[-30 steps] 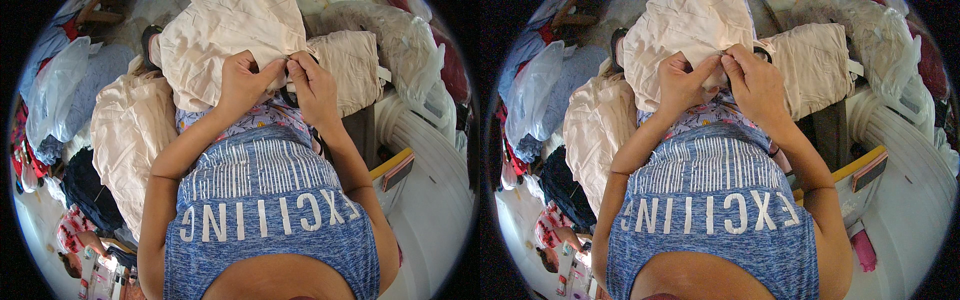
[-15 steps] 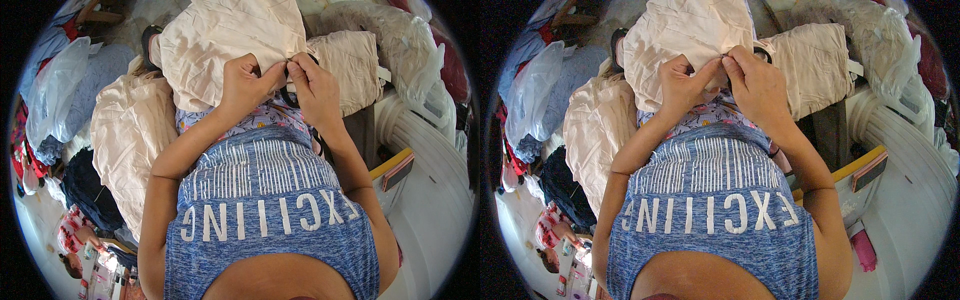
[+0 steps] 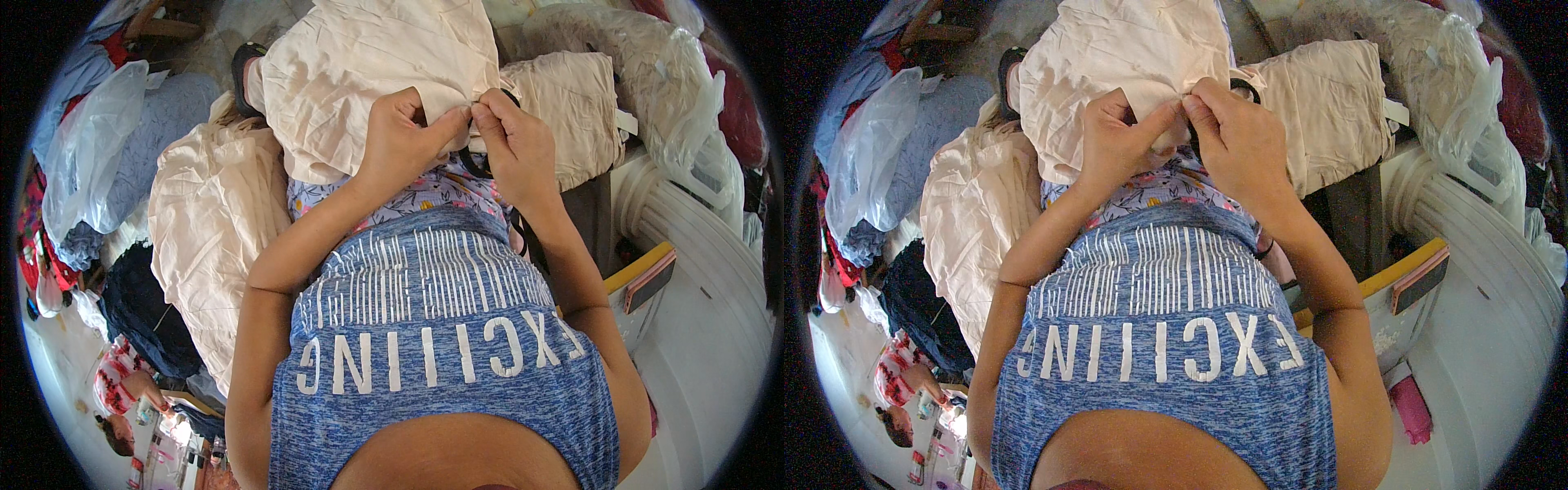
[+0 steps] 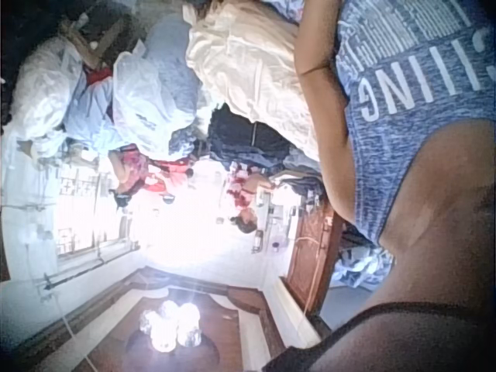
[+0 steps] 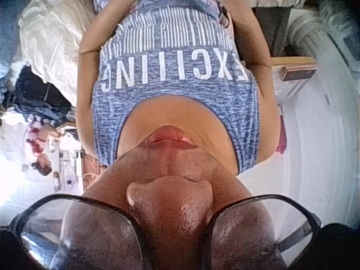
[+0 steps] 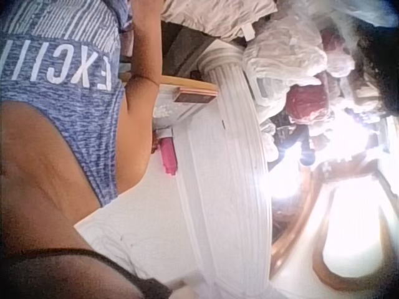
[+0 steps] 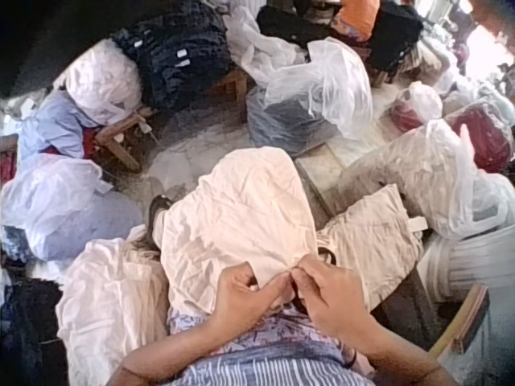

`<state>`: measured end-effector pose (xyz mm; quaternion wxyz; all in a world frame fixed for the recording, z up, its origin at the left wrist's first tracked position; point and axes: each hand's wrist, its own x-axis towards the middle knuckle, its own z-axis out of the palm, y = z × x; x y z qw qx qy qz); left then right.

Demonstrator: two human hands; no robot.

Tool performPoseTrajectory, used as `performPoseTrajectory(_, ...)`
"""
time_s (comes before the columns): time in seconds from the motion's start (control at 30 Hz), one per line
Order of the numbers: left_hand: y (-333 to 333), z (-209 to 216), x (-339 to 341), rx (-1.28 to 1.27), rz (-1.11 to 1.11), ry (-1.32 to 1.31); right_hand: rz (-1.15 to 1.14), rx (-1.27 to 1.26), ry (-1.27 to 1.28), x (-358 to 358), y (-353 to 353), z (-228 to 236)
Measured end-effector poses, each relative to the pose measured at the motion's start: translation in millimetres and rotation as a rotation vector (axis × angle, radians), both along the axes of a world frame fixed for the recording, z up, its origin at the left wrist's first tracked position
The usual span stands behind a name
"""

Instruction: The person holds beige fabric items on their lap and uses small shears to cut loose threads from the seams and edges.

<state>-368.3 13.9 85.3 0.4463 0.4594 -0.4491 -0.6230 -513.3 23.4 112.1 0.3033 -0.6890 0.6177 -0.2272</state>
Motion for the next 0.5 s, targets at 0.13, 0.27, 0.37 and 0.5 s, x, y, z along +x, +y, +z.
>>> performPoseTrajectory(0.13, -3, -5, 2, 0.009, 0.015, 0.056, -0.007, 0.015, -0.203, -3, 1, -3)
performPoseTrajectory(0.27, -5, -5, 4, 0.024, 0.009, 0.024, -0.105, 0.014, -0.180, -5, 4, -1)
performPoseTrajectory(0.37, -7, -10, 5, 0.124, -0.011, 0.181, -0.047, -0.018, -0.214, -2, -1, -4)
performPoseTrajectory(0.5, -8, -9, 5, 0.243, -0.059, 0.245, -0.008, -0.209, -0.273, -3, -7, -21)
